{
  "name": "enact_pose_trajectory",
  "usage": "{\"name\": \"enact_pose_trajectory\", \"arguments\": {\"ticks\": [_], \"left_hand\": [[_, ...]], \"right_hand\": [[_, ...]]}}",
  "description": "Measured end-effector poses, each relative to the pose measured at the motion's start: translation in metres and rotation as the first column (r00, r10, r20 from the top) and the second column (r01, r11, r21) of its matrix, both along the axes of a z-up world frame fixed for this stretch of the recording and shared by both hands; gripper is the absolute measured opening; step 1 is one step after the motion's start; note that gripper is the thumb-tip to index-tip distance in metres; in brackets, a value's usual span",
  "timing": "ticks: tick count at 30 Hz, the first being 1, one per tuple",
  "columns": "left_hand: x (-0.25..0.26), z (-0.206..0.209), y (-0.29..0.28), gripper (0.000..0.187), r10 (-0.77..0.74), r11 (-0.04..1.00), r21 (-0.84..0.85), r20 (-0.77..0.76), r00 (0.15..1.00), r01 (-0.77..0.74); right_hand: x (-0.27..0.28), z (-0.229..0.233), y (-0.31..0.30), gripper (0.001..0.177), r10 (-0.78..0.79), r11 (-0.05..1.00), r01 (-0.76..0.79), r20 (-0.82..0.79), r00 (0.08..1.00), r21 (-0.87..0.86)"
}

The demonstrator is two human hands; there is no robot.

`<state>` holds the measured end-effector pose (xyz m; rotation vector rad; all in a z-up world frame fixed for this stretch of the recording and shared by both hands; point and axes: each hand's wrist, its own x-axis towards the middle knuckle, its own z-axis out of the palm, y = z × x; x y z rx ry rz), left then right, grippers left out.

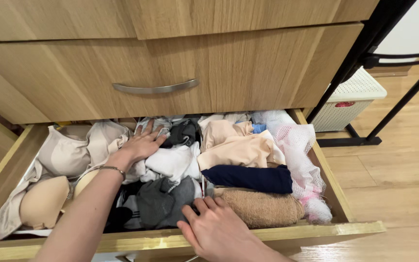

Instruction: The person folds several pairs of socks and a red underwear on the floor, then places them into an open drawer. The person also gathers small pieces of trash and a drawing from the floor and folds the paper.

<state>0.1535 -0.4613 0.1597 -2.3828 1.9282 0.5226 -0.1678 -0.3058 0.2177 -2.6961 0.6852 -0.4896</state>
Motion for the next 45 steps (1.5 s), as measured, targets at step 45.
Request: {"name": "enact_pose_trajectory", "arguments": {"ticks": [45], "left_hand": [[-0.108,-0.010,-0.018,0.056,-0.210,0.976,-0.128,-0.302,0.930,0.178]], "right_hand": [[0.006,0.004,0.006,0.036,-0.063,0.997,0.061,-0.032,0.998,-0.038]]}}
